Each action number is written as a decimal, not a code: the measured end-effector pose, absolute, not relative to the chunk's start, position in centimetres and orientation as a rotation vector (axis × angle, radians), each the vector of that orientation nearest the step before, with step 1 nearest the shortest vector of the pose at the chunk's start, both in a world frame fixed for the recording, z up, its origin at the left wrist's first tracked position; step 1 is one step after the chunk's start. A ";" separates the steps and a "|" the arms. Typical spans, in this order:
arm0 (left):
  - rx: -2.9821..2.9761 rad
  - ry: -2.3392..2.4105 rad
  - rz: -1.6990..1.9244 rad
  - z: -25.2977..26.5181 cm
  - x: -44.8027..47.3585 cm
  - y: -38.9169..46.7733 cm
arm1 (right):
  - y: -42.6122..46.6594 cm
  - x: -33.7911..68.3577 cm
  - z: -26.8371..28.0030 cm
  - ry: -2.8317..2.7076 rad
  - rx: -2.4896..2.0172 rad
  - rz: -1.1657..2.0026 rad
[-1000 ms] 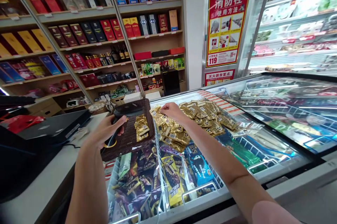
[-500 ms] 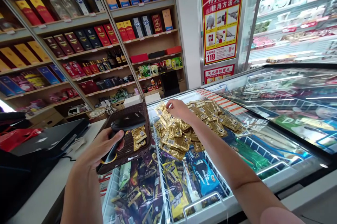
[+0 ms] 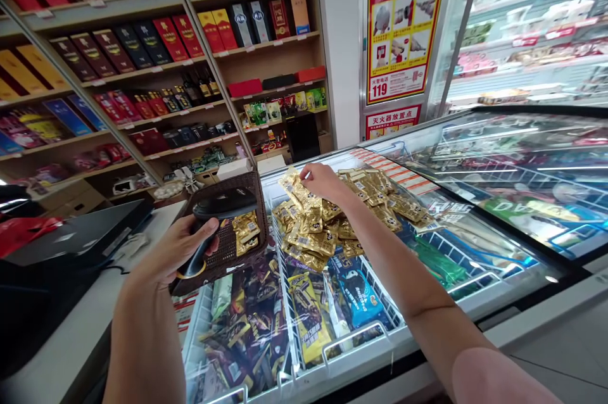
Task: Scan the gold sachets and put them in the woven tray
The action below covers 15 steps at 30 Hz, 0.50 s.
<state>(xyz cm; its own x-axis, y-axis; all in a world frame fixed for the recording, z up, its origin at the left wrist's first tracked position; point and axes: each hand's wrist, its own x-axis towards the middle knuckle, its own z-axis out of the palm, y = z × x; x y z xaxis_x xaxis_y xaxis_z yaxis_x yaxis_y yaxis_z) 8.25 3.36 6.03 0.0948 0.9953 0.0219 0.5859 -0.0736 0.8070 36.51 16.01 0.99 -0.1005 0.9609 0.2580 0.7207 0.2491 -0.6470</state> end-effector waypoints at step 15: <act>1.679 1.644 0.788 5.8 6.7 4.5 | 20.4 47.4 -1.6 -1.529 -2.242 0.124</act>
